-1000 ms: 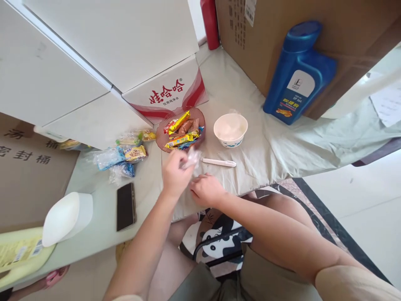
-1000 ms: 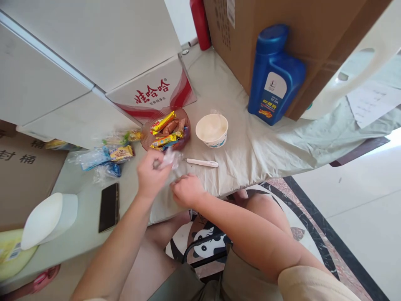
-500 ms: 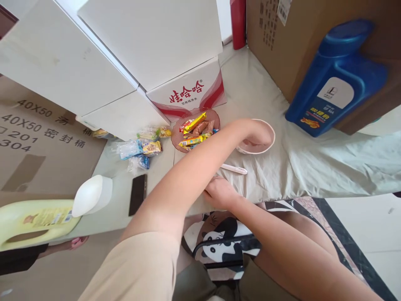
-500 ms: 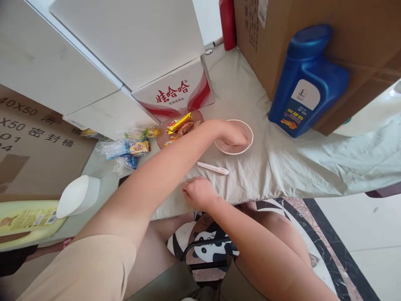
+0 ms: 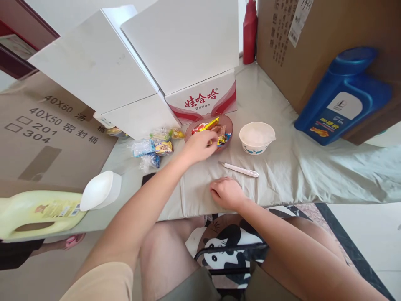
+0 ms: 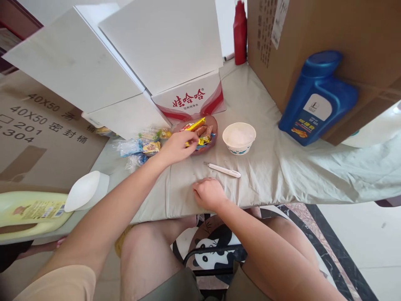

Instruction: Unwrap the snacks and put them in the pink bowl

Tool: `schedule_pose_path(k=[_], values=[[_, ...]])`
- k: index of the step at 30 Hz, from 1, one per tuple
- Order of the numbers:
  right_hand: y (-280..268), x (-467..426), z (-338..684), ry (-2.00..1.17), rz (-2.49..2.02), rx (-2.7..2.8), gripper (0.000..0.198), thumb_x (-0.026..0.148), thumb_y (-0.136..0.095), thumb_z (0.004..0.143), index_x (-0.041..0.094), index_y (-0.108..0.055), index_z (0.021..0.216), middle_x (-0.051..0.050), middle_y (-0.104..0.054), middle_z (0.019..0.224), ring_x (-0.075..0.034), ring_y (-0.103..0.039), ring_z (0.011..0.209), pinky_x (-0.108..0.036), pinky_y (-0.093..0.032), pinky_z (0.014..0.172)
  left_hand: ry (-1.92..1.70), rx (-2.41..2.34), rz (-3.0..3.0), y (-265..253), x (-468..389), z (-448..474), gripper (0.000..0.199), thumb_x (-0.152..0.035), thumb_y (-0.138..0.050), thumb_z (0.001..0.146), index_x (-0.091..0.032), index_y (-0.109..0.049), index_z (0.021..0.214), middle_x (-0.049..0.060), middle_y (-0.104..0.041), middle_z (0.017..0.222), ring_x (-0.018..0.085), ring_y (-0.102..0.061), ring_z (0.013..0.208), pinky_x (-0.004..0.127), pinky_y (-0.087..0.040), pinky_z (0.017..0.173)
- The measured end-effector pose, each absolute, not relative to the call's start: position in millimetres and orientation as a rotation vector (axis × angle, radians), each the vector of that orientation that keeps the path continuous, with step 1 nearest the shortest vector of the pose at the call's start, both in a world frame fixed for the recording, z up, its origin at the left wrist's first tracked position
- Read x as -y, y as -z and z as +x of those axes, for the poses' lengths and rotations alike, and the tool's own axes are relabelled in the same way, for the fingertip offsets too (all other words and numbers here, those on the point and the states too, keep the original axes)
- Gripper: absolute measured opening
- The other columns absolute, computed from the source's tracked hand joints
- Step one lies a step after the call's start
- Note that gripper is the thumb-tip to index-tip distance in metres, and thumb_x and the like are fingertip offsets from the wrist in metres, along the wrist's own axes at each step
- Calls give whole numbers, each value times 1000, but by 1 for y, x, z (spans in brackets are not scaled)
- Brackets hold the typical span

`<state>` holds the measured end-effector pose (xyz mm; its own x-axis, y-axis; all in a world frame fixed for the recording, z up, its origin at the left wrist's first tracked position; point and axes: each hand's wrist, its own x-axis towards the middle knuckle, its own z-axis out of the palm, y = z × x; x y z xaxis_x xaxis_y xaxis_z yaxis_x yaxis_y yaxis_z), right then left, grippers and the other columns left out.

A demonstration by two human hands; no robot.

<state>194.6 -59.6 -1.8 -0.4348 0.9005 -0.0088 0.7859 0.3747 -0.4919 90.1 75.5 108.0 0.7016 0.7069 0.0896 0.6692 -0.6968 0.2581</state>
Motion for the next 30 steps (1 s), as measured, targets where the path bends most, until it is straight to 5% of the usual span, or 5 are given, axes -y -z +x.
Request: schedule_pose_path(k=[4, 8, 13, 23, 30], values=[[4, 60, 192, -604, -1538, 2367, 23, 22, -44, 94, 19, -66, 87, -6, -74, 90, -20, -66, 87, -32, -35, 76, -315, -1582, 2658, -92, -83, -12, 25, -24, -50, 81, -16, -68, 96, 12, -67, 101, 27, -63, 99, 39, -48, 92], [6, 60, 188, -566, -1577, 2362, 23, 23, -44, 94, 20, -65, 86, -5, -74, 88, -20, -66, 86, -32, -35, 74, -312, -2157, 2448, -79, -105, -101, 43, -28, -57, 79, -12, -62, 119, 20, -54, 134, 36, -49, 128, 47, -39, 109], [5, 59, 184, -555, -1608, 2370, 23, 23, -44, 95, 19, -64, 85, -4, -73, 86, -19, -66, 83, -32, -32, 72, -138, -2199, 2181, -68, -143, -149, 74, -46, -66, 75, -10, -50, 138, 20, -46, 149, 37, -39, 140, 48, -32, 116], [8, 58, 184, -551, -1602, 2377, 23, 23, -44, 95, 19, -64, 84, -4, -72, 84, -19, -65, 81, -33, -31, 71, -872, -1960, 1579, -73, -144, -161, 48, -26, -84, 66, -13, -67, 109, 7, -68, 116, 22, -57, 110, 36, -40, 106], [9, 57, 193, -521, -1498, 2246, 22, 20, -44, 94, 19, -66, 90, -5, -71, 87, -19, -62, 83, -31, -34, 75, -1475, -1817, 1130, -109, -113, -123, 22, -26, -40, 101, -14, -58, 105, 1, -65, 91, 8, -59, 76, 22, -49, 69]])
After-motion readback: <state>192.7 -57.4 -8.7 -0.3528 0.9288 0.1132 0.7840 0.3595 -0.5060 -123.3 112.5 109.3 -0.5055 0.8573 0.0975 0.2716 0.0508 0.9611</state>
